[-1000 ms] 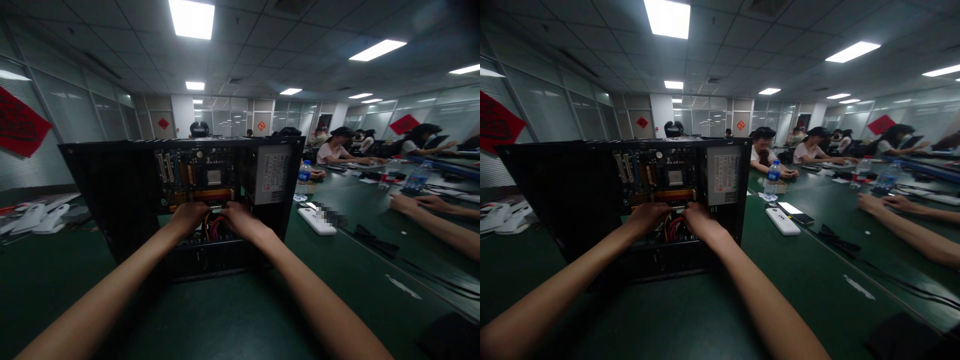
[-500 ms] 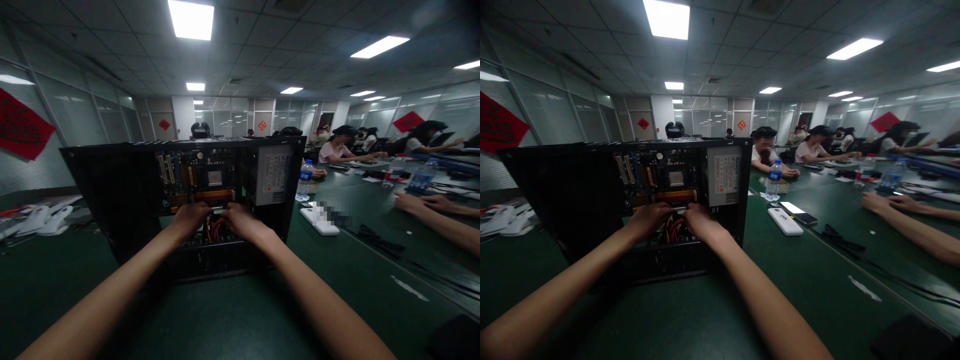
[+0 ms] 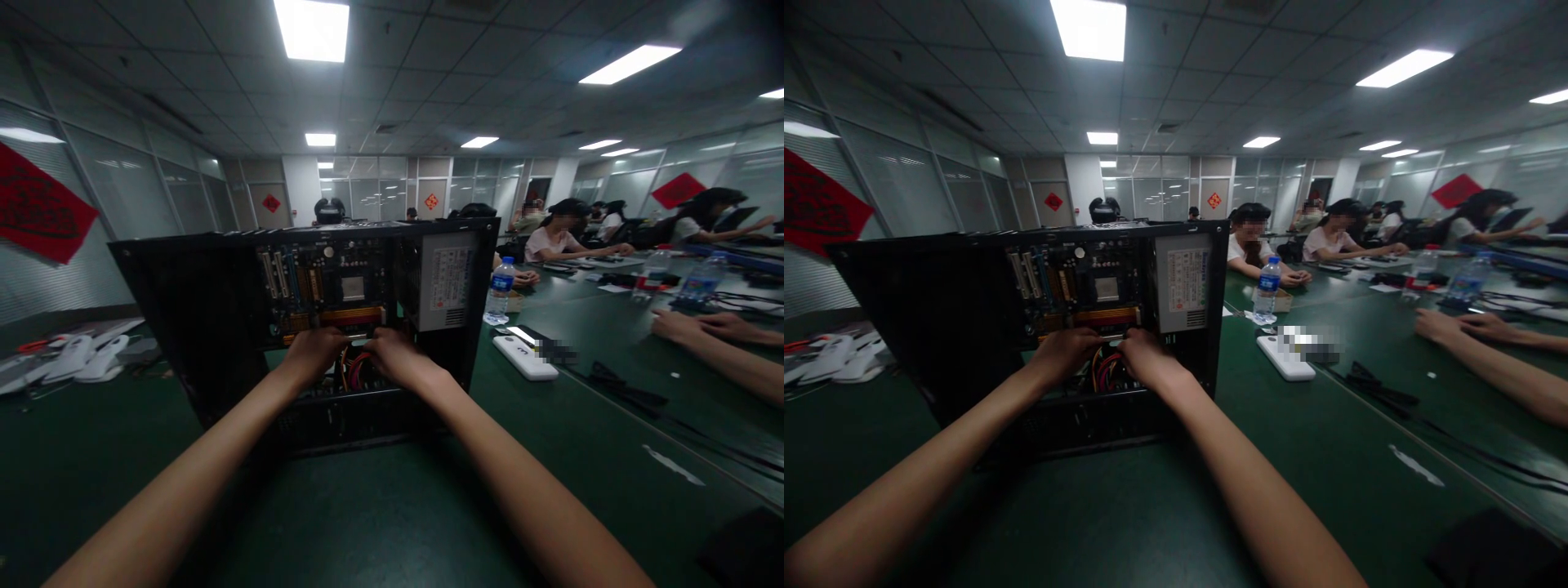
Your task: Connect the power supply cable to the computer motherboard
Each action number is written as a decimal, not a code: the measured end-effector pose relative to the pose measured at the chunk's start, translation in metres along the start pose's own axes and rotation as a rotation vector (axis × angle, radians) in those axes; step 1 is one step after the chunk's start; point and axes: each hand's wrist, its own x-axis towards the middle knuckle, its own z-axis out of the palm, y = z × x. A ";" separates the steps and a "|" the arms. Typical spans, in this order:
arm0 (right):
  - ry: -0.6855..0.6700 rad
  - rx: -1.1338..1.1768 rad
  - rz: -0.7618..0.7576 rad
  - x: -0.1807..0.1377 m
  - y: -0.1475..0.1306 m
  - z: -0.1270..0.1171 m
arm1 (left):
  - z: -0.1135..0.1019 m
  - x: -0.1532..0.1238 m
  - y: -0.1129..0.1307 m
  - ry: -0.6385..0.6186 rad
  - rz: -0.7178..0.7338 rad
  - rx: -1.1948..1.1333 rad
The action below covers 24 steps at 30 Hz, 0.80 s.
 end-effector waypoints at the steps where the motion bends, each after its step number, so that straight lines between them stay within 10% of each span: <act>1: -0.005 -0.001 0.007 0.000 0.000 0.000 | 0.000 0.000 0.000 -0.004 -0.007 0.005; 24: -0.012 -0.012 0.013 -0.001 -0.004 -0.005 | -0.011 0.000 0.007 -0.085 -0.090 0.135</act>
